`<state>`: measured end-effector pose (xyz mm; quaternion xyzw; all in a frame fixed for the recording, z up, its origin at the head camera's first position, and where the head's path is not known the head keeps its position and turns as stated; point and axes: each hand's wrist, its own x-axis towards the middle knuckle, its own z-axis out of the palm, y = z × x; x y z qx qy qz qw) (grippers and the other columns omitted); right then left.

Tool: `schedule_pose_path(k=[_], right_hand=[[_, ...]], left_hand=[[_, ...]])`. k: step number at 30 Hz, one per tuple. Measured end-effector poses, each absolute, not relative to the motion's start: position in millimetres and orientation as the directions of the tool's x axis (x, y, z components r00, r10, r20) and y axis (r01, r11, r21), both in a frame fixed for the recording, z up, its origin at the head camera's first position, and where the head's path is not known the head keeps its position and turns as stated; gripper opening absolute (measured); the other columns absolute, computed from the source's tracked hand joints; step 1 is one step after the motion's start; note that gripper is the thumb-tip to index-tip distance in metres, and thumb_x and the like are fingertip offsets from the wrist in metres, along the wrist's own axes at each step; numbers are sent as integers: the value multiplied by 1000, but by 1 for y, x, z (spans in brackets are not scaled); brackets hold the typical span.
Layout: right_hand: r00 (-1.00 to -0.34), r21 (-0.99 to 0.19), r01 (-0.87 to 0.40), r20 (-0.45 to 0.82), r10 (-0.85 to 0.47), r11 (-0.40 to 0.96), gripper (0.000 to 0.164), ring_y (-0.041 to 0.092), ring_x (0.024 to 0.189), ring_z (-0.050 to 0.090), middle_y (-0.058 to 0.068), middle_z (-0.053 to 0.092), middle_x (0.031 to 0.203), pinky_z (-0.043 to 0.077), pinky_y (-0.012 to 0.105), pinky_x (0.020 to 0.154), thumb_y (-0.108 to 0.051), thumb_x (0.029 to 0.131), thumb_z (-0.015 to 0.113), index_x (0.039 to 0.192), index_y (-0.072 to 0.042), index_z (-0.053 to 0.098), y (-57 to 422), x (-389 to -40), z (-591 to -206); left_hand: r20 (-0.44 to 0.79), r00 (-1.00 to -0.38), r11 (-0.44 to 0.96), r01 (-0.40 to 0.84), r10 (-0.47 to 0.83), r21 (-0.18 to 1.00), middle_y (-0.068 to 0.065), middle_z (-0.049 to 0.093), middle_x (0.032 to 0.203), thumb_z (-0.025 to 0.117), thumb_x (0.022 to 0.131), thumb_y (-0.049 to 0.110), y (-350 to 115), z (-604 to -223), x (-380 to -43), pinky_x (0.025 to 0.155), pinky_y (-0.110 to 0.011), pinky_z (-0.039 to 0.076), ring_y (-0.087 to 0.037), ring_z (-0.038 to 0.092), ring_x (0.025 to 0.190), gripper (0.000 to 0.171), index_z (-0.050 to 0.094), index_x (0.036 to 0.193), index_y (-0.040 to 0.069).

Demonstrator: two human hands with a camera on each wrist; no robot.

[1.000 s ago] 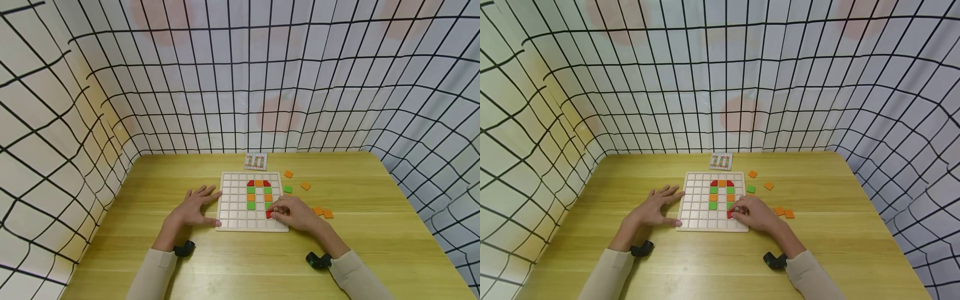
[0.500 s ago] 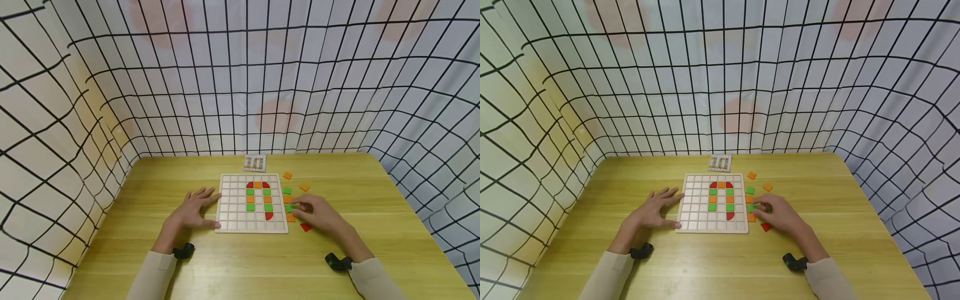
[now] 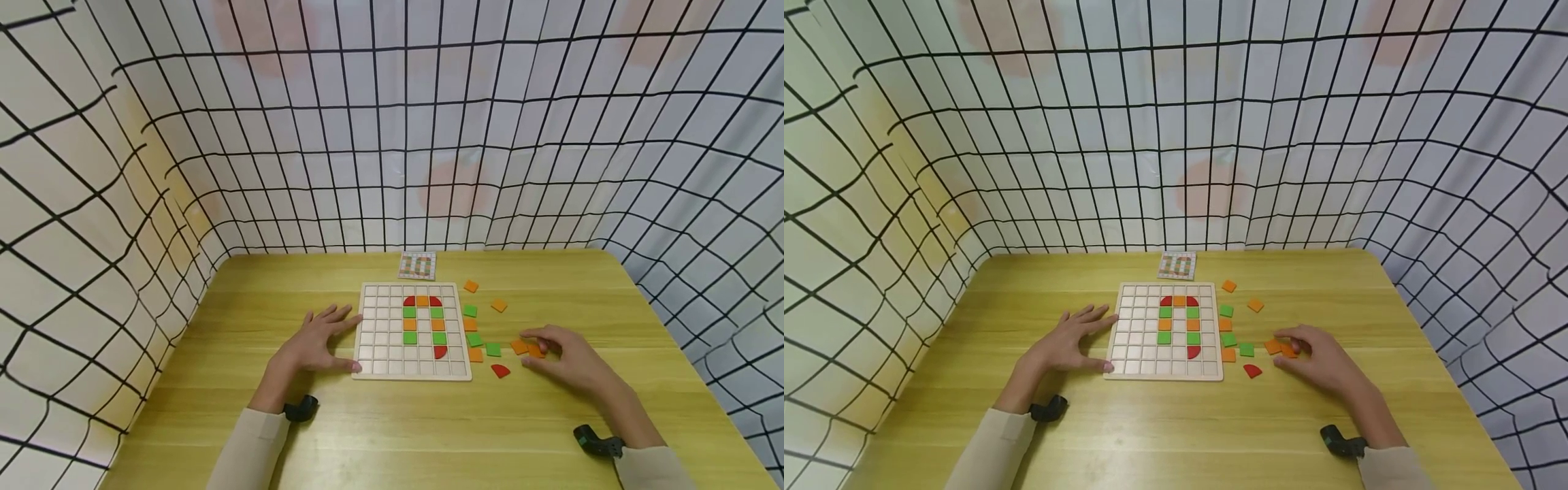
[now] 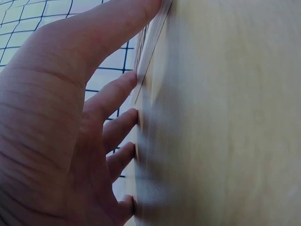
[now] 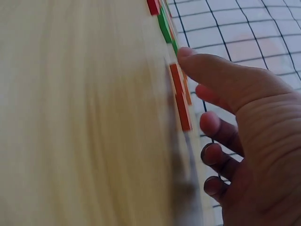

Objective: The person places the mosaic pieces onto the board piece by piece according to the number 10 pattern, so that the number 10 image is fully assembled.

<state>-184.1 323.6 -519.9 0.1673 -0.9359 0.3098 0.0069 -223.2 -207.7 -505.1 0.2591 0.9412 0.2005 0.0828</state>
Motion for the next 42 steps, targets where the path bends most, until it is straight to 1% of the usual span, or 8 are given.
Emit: schedule_pose_path(k=[4, 10, 17, 24, 28, 32, 37, 42], right_hand=[[-934, -564, -348, 137, -330, 749, 42, 9, 76, 46, -7, 54, 85, 34, 26, 66, -39, 90, 81, 126, -20, 72, 332, -182, -521], [-921, -543, -385, 169, -352, 746, 33, 6, 74, 45, -10, 53, 83, 34, 25, 64, -34, 92, 79, 121, -19, 76, 337, -181, -521], [-928, -542, -368, 160, -336, 756, 36, 7, 77, 46, -9, 57, 89, 35, 24, 65, -33, 93, 78, 125, -16, 74, 343, -180, -523], [-940, -575, -335, 151, -306, 747, 26, 7, 75, 46, -9, 59, 87, 39, 23, 63, -34, 90, 81, 113, -21, 79, 345, -181, -525], [-946, -594, -315, 135, -294, 740, 24, 7, 74, 46, -9, 58, 86, 40, 23, 62, -35, 90, 82, 110, -23, 79, 346, -182, -526], [-941, -590, -333, 155, -302, 736, 20, 7, 72, 46, -9, 57, 84, 40, 23, 61, -34, 90, 81, 108, -24, 78, 346, -184, -526], [-937, -590, -343, 165, -307, 731, 19, 7, 73, 47, -9, 58, 84, 39, 24, 61, -34, 92, 79, 108, -24, 77, 346, -186, -525], [-952, -607, -296, 126, -277, 738, 25, 7, 80, 51, -8, 61, 91, 44, 23, 67, -43, 93, 76, 114, -28, 75, 340, -188, -520]], left_hand=[[-52, -851, 785, 456, 523, 419, -7, 28, 171, 76, 74, 75, -208, -506, -223, 121, -76, 6, -40, 19, 159, 102, 41, 159, 32], [-56, -854, 786, 448, 517, 426, -7, 27, 171, 76, 74, 75, -208, -506, -223, 122, -75, 4, -40, 18, 159, 102, 41, 159, 33], [-57, -856, 791, 447, 514, 418, -7, 28, 171, 76, 74, 75, -208, -507, -223, 122, -75, 5, -40, 19, 159, 101, 41, 159, 33], [-56, -854, 788, 449, 517, 422, -7, 28, 171, 76, 75, 74, -207, -506, -223, 122, -75, 4, -40, 18, 159, 101, 41, 159, 32], [-55, -853, 787, 451, 518, 421, -8, 28, 171, 77, 75, 73, -207, -506, -223, 122, -75, 4, -40, 19, 159, 101, 41, 159, 32], [-54, -854, 787, 451, 518, 422, -7, 28, 171, 77, 75, 74, -208, -506, -223, 122, -75, 5, -40, 19, 159, 101, 41, 159, 31], [-49, -854, 783, 451, 518, 427, -7, 28, 171, 77, 74, 73, -208, -506, -222, 122, -75, 5, -40, 19, 159, 101, 42, 159, 31], [-48, -854, 781, 450, 519, 434, -8, 28, 170, 77, 75, 72, -207, -505, -221, 121, -76, 5, -40, 19, 159, 100, 42, 159, 30]])
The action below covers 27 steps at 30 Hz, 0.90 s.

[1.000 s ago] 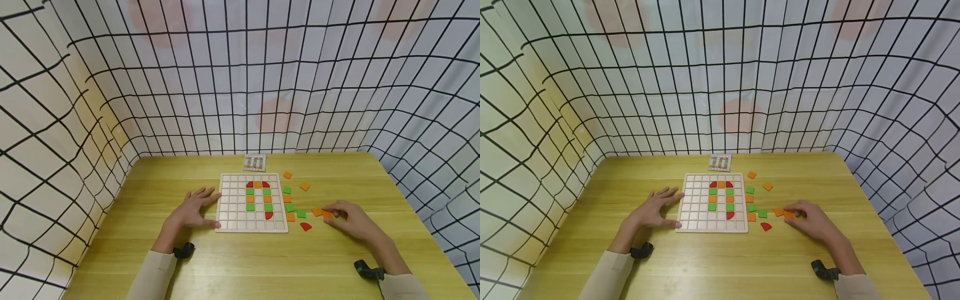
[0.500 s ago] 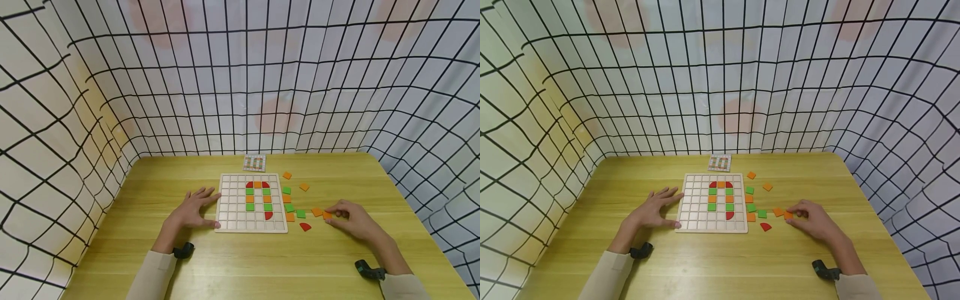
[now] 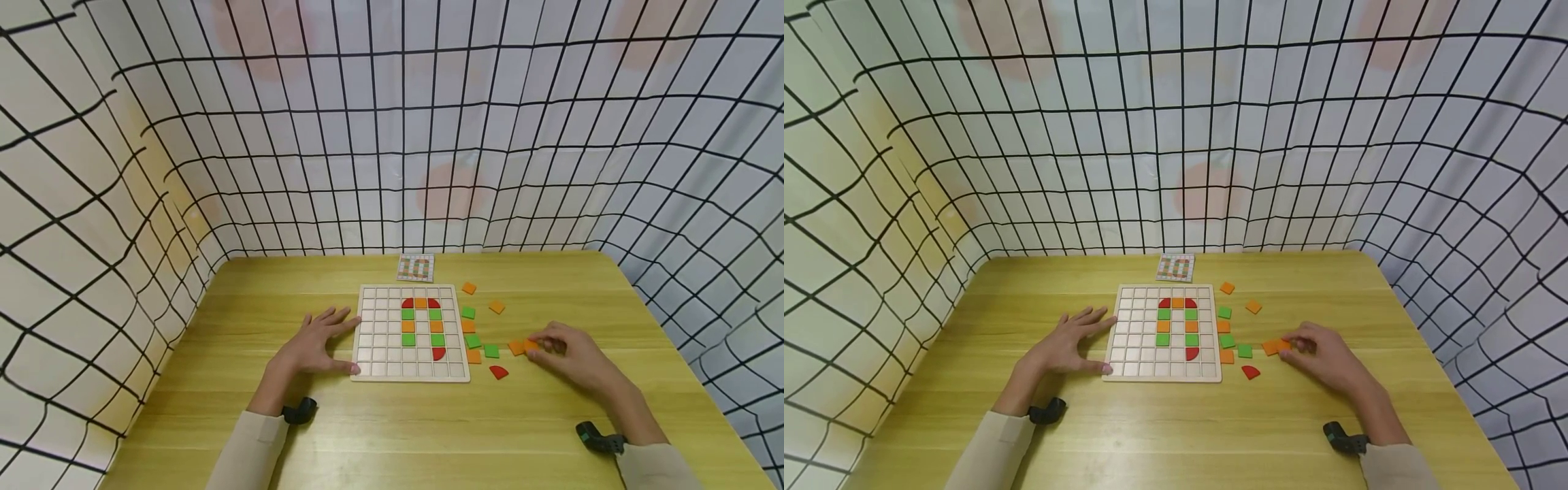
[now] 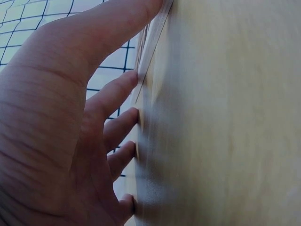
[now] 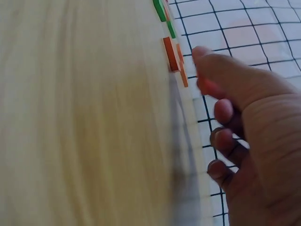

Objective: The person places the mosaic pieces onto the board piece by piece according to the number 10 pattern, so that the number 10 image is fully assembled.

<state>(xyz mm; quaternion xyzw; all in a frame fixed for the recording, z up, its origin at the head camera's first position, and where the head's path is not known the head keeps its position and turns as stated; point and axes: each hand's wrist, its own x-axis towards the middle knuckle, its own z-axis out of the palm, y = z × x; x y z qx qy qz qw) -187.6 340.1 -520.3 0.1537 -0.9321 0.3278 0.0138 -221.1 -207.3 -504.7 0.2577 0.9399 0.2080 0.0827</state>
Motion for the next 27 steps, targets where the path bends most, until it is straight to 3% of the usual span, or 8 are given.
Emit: schedule_pose_path(k=[6, 11, 16, 19, 27], right_hand=[[-934, -586, -354, 182, -307, 729, 26, 5, 84, 55, -12, 64, 97, 51, 21, 75, -40, 92, 78, 114, -27, 77, 318, -195, -512], [-884, -581, -467, 280, -375, 667, 22, 5, 73, 47, -12, 55, 83, 41, 22, 63, -30, 89, 83, 109, -23, 78, 294, -206, -510], [-837, -591, -544, 332, -435, 596, 22, 4, 70, 45, -10, 50, 79, 40, 22, 60, -23, 87, 84, 108, -17, 78, 268, -212, -509], [-827, -609, -555, 324, -460, 567, 23, 5, 73, 46, -10, 51, 81, 41, 22, 61, -23, 88, 83, 109, -15, 78, 253, -214, -508], [-840, -671, -509, 250, -482, 539, 24, 12, 83, 51, -3, 58, 88, 47, 23, 70, -28, 90, 83, 112, -21, 78, 215, -217, -508]], left_hand=[[-47, -855, 782, 449, 517, 431, -8, 28, 170, 77, 75, 73, -207, -504, -220, 121, -76, 5, -40, 19, 159, 101, 42, 159, 29], [-43, -854, 780, 451, 518, 433, -8, 28, 170, 77, 75, 73, -207, -505, -221, 122, -75, 5, -40, 18, 159, 101, 42, 159, 29], [-43, -854, 782, 453, 518, 427, -8, 28, 170, 77, 75, 73, -207, -505, -221, 122, -75, 5, -40, 19, 159, 101, 42, 159, 30], [-48, -852, 783, 454, 521, 425, -9, 28, 170, 76, 75, 73, -206, -505, -221, 121, -76, 5, -41, 18, 159, 101, 41, 159, 31], [-51, -854, 789, 454, 518, 414, -8, 29, 170, 76, 75, 74, -207, -505, -222, 122, -75, 6, -40, 19, 159, 101, 41, 159, 31]])
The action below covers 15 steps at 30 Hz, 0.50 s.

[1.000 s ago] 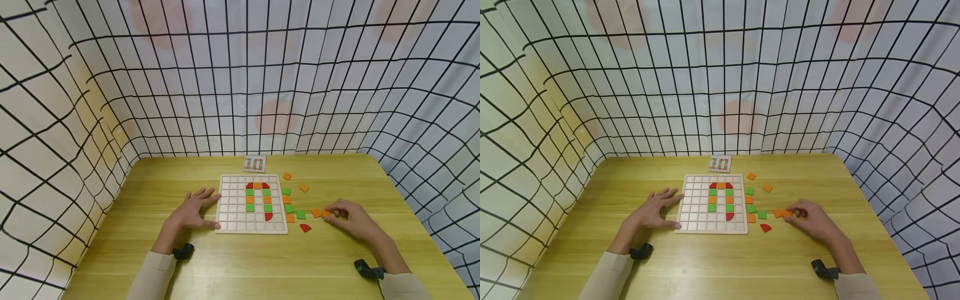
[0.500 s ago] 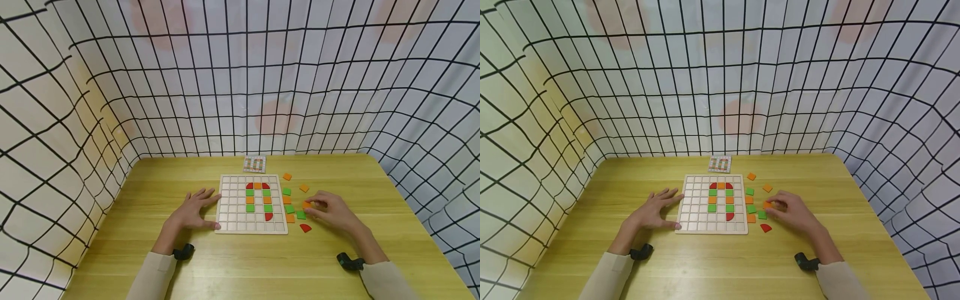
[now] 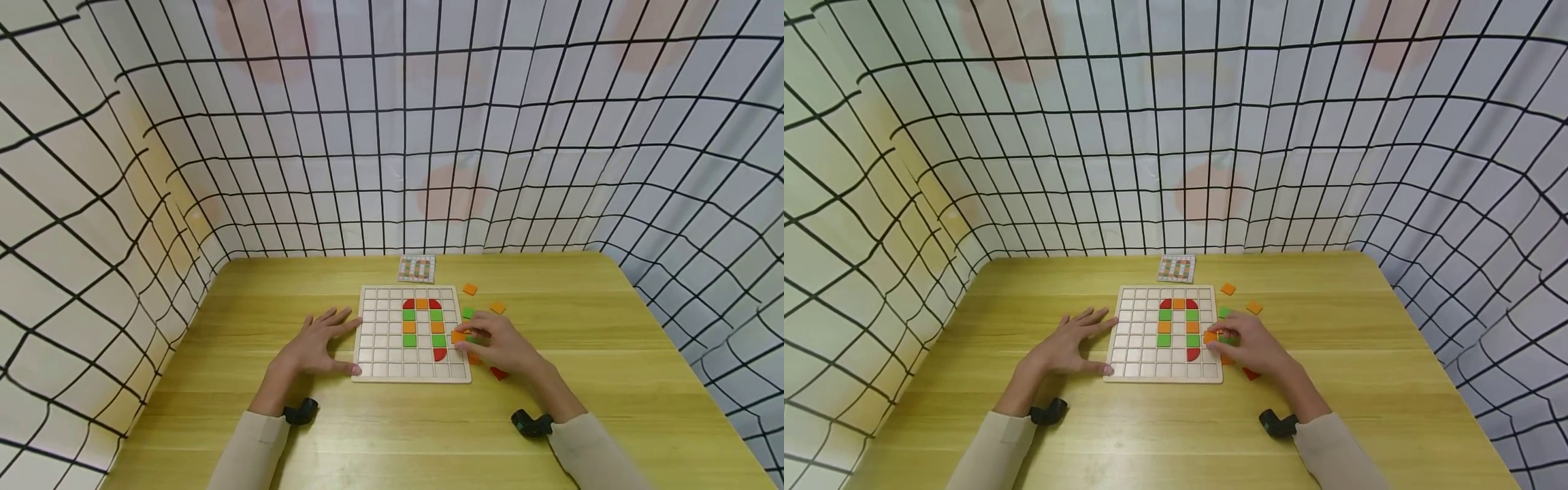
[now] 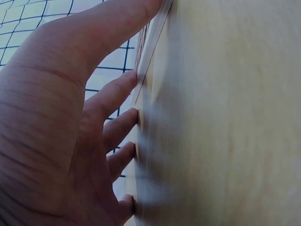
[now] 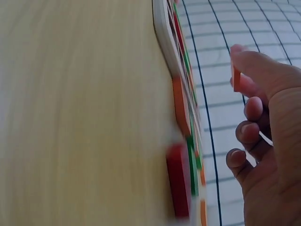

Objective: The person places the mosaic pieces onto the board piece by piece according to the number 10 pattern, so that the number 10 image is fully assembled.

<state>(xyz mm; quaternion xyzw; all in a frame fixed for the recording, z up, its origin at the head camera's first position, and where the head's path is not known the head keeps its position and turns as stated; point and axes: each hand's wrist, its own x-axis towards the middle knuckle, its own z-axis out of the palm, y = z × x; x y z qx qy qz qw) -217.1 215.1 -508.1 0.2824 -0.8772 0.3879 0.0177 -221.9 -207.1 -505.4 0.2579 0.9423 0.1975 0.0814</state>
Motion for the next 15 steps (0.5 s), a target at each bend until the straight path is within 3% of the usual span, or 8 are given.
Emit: schedule_pose_path(k=[5, 10, 15], right_hand=[[-813, -627, -555, 269, -517, 547, 24, 16, 83, 53, -4, 60, 86, 46, 28, 71, -31, 90, 82, 111, -19, 78, 196, -220, -512], [-801, -618, -561, 240, -548, 551, 26, 11, 75, 50, -9, 55, 80, 41, 23, 64, -40, 92, 78, 110, -21, 78, 181, -223, -516], [-811, -606, -541, 193, -552, 582, 27, 6, 75, 48, -14, 54, 79, 41, 22, 65, -43, 91, 79, 110, -24, 78, 168, -221, -517]], left_hand=[[-52, -855, 789, 451, 516, 417, -8, 29, 170, 76, 74, 75, -207, -506, -222, 121, -76, 6, -40, 19, 159, 101, 41, 159, 32], [-55, -856, 788, 446, 514, 425, -8, 29, 170, 75, 74, 76, -208, -505, -222, 121, -76, 6, -40, 18, 159, 101, 41, 159, 32], [-57, -857, 789, 443, 512, 426, -7, 28, 170, 75, 74, 76, -208, -505, -222, 121, -76, 5, -40, 18, 159, 101, 41, 159, 32]])
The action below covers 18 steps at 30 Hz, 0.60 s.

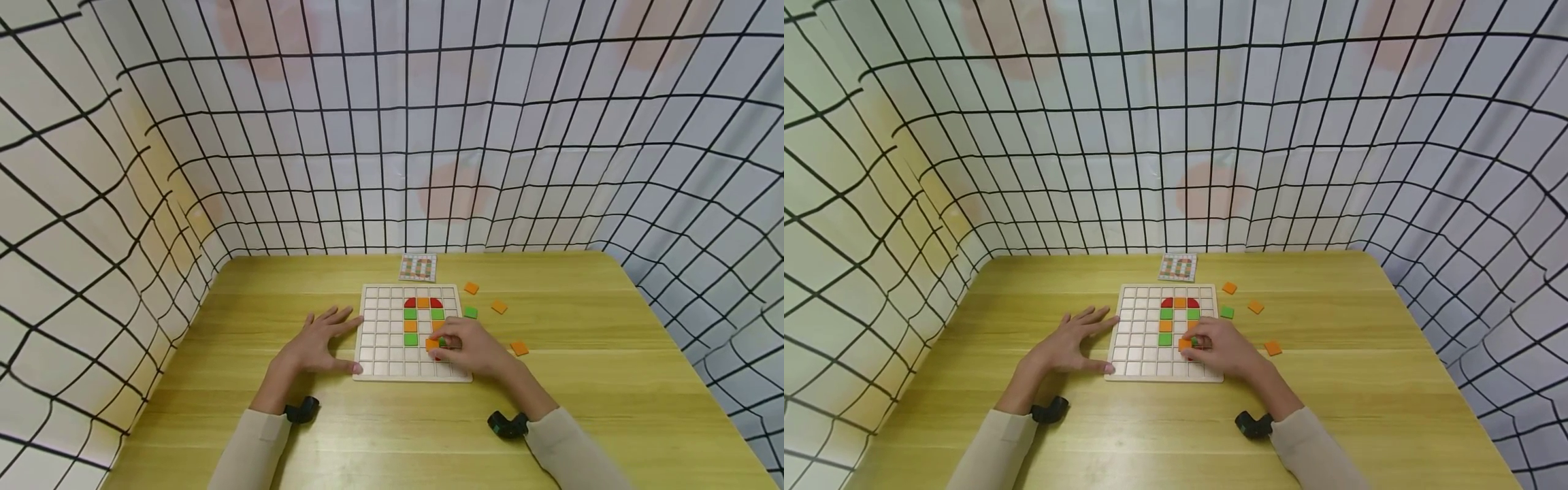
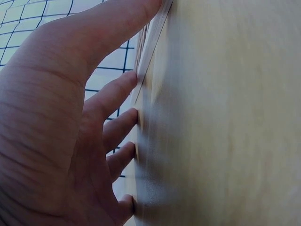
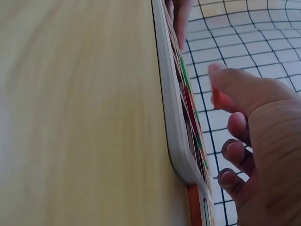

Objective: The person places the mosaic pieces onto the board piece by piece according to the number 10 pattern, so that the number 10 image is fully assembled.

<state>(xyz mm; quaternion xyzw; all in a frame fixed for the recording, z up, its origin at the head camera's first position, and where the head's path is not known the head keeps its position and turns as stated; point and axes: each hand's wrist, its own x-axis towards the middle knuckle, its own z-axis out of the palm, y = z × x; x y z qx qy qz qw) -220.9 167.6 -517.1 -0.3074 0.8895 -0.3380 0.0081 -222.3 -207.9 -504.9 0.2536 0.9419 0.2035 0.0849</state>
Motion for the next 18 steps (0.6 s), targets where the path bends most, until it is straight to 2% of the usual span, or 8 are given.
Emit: schedule_pose_path(k=[18], right_hand=[[-768, -582, -600, 224, -600, 550, 21, 6, 71, 49, -16, 59, 82, 44, 21, 63, -34, 92, 80, 107, -20, 81, 155, -215, -522]], left_hand=[[-64, -854, 789, 446, 516, 422, -8, 28, 171, 76, 74, 75, -207, -504, -223, 122, -75, 5, -40, 17, 159, 102, 40, 160, 32]])
